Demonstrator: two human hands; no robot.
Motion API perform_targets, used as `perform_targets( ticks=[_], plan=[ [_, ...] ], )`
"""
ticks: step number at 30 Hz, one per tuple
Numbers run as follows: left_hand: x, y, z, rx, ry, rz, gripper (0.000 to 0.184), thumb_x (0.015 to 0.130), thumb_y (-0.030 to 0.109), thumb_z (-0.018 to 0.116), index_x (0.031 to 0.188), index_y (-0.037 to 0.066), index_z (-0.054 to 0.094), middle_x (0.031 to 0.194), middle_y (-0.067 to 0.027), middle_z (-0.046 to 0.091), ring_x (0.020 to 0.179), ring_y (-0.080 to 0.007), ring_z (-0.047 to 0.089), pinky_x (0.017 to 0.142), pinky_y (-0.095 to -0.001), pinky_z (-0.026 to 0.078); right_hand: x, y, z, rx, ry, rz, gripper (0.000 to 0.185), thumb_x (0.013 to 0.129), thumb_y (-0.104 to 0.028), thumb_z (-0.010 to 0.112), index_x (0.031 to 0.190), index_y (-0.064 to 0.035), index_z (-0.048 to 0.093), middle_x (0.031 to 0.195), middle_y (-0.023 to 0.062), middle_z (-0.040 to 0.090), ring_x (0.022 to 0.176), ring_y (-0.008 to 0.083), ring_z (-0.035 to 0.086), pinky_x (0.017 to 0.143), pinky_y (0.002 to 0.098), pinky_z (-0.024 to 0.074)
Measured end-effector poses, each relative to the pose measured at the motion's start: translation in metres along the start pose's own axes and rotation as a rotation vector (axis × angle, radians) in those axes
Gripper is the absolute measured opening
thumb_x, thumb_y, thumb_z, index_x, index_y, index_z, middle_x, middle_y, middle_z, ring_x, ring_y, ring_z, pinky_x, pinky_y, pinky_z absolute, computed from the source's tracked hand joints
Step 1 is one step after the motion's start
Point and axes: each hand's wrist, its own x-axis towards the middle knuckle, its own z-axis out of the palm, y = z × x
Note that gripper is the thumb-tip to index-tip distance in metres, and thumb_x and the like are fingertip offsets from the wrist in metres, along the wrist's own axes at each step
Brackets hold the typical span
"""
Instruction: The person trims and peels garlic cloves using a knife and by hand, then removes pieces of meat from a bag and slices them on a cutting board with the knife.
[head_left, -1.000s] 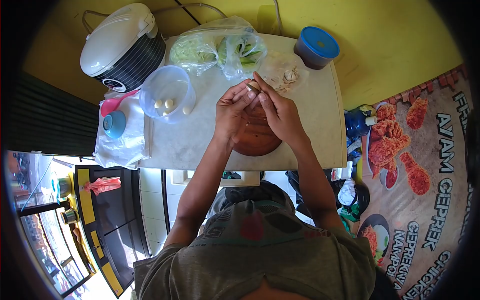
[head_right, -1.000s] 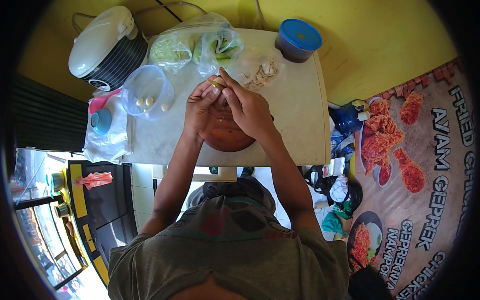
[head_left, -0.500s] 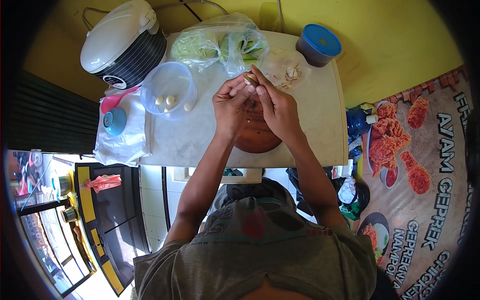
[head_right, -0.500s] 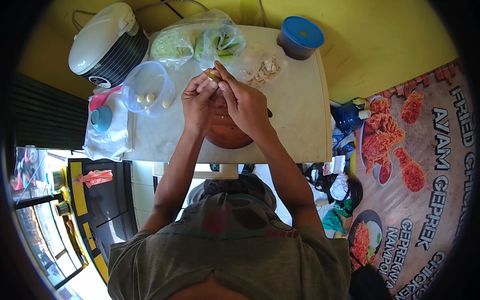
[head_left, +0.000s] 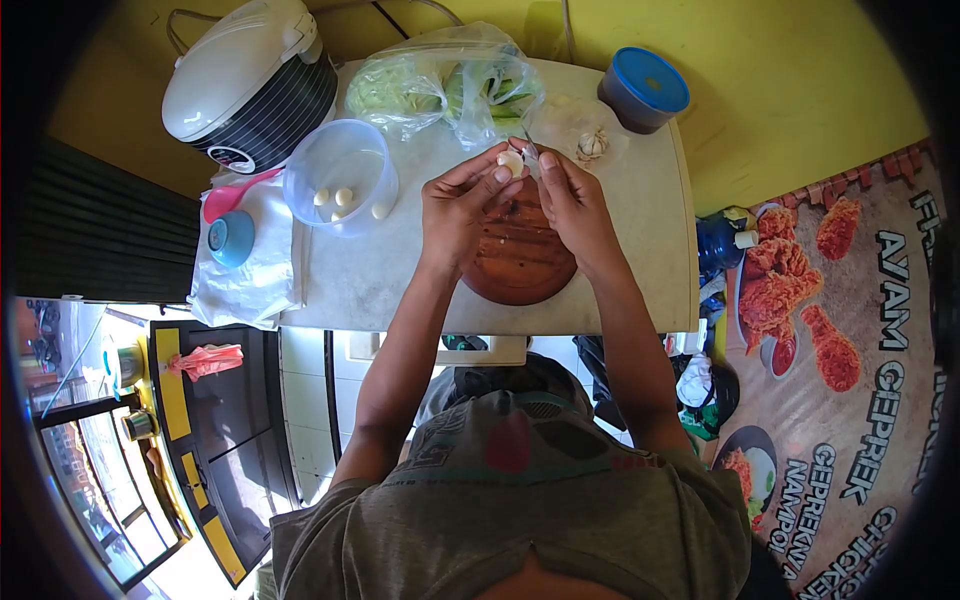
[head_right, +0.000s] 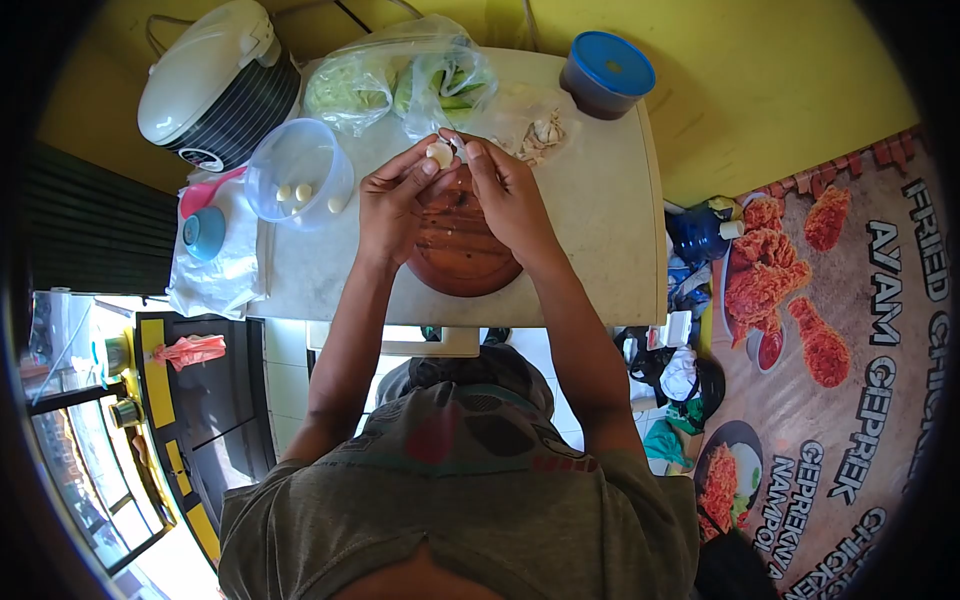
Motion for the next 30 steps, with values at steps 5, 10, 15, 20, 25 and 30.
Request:
perform_targets(
  ticks=[5,10,15,20,25,30],
  plan=[
    [0.001,-0.003,-0.001,-0.055,-0.025,-0.022,0.030,0.092,0.002,0.059,0.122,-0.004,0.058,0.111,-0.0171,0.066,0.101,-0.0231,0.066,0.087,-0.0302,0.057,0.000,0.003,-0.004,0.000,0.029,-0.047,0.034,0.103,-0.026,0.043,0.124,-0.0070,0.063,0.063,-0.0073,0.031,0.056,0.0024,0.029,0.050,0.0220,0.0266],
    [0.002,-0.005,-0.005,-0.006,-0.016,-0.054,0.031,0.095,0.004,0.055,0.123,-0.007,0.055,0.115,-0.0204,0.064,0.105,-0.0262,0.065,0.090,-0.0316,0.055,0.018,0.014,-0.040,0.028,0.278,0.106,0.040,0.103,-0.037,0.041,0.121,-0.0092,0.063,0.058,-0.0077,0.033,0.047,0.0020,0.028,0.043,0.0198,0.0247],
    [0.003,-0.009,-0.008,-0.049,0.023,-0.104,0.031,0.095,0.007,0.056,0.122,-0.008,0.055,0.115,-0.0197,0.064,0.103,-0.0246,0.066,0.089,-0.0301,0.055,0.052,0.050,-0.079,-0.461,0.427,0.114,0.039,0.099,-0.040,0.049,0.101,-0.0070,0.069,0.058,0.0000,0.048,0.049,0.0131,0.046,0.049,0.0298,0.0368],
    [0.001,-0.010,-0.004,-0.055,0.026,-0.124,0.031,0.095,0.007,0.056,0.123,-0.008,0.055,0.115,-0.0200,0.063,0.104,-0.0241,0.065,0.089,-0.0304,0.055,0.063,0.043,-0.075,-0.986,0.381,0.147,0.026,0.088,-0.031,0.061,0.089,-0.0059,0.068,0.081,0.0172,0.068,0.079,0.0356,0.065,0.068,0.0449,0.0476],
    [0.000,-0.010,-0.006,-0.057,0.032,-0.110,0.031,0.095,0.007,0.056,0.123,-0.008,0.054,0.116,-0.0203,0.063,0.104,-0.0240,0.065,0.089,-0.0307,0.055,0.056,0.036,-0.066,-0.995,0.355,0.154,0.023,0.087,-0.028,0.062,0.095,-0.0080,0.069,0.087,0.0160,0.069,0.085,0.0359,0.066,0.073,0.0444,0.0499],
    [0.000,-0.012,-0.008,-0.055,0.027,-0.115,0.032,0.095,0.010,0.057,0.123,-0.006,0.055,0.115,-0.0190,0.064,0.102,-0.0226,0.066,0.087,-0.0299,0.056,0.057,0.041,-0.068,-0.993,0.333,0.179,0.024,0.087,-0.028,0.062,0.103,-0.0099,0.069,0.091,0.0150,0.070,0.088,0.0354,0.066,0.075,0.0439,0.0506]
  ],
)
